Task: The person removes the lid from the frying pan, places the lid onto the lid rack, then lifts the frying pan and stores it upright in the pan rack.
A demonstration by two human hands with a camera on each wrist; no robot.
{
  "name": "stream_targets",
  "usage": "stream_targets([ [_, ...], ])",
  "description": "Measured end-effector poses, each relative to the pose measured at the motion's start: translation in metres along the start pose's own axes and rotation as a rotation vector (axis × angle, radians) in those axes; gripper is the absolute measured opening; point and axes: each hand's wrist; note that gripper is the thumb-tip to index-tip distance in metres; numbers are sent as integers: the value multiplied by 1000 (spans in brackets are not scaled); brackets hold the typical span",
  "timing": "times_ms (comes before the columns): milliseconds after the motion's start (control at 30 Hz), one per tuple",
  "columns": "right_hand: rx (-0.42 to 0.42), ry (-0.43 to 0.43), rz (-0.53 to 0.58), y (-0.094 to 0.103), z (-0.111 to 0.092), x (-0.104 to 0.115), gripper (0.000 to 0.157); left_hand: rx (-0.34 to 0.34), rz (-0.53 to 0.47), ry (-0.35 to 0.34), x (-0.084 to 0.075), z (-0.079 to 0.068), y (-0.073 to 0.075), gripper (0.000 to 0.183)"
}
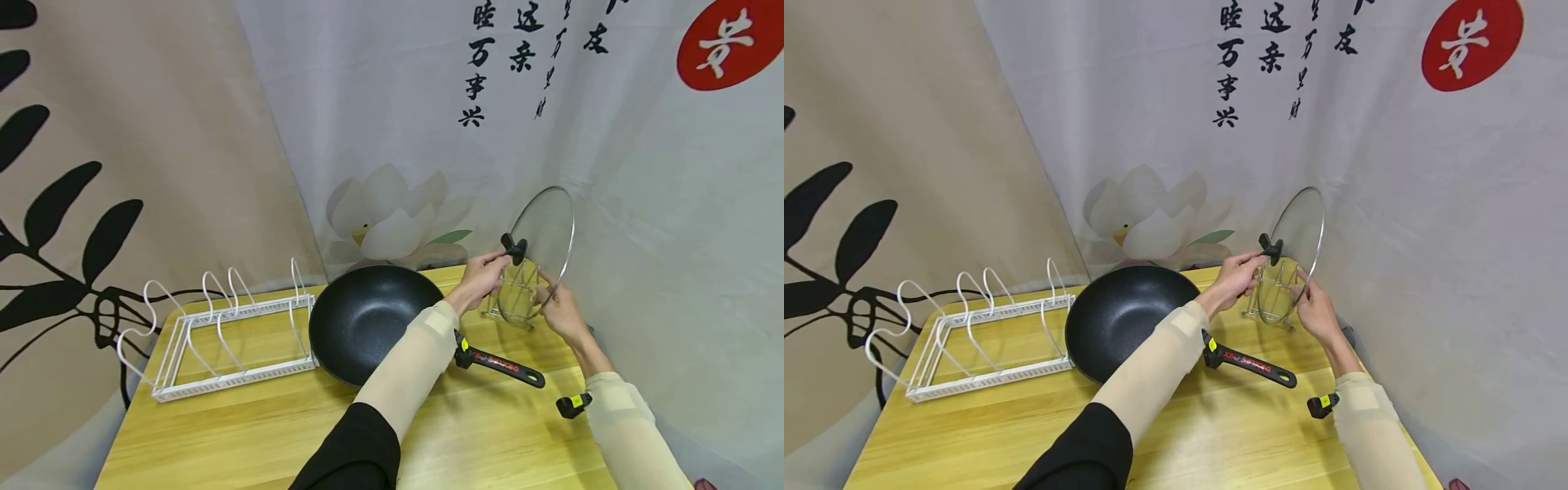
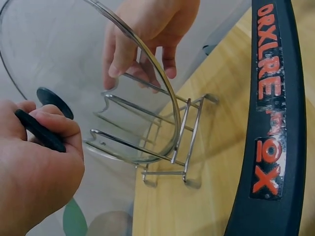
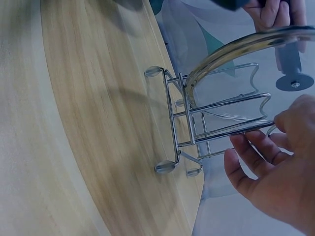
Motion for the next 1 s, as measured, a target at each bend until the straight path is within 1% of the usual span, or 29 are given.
stream_targets([
  [133,11,-9,-3,-2,1,2,61,23,-1,20,-3,-1,4,53],
  [367,57,-28,17,-1,-4,2,61,67,-37,28,-5,-6,8,56],
  [500,55,-25,-2,-1,-5,4,61,63,-60,34,-5,-8,10,55],
  [667,30,-11,-25,1,-4,4,63,58,-94,41,-4,-6,3,55],
  [833,26,5,-18,0,-4,4,62,69,-83,34,-4,-4,-1,55],
  [1000,35,18,-10,-2,-4,4,62,77,-68,47,-5,-5,-3,56],
])
Point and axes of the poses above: each hand's wrist, its own z-axis towards the middle knuckle, its own y-axis out of the back of the hand, x = y × z, and after that the axes turned 11 degrees about -y, right-handed
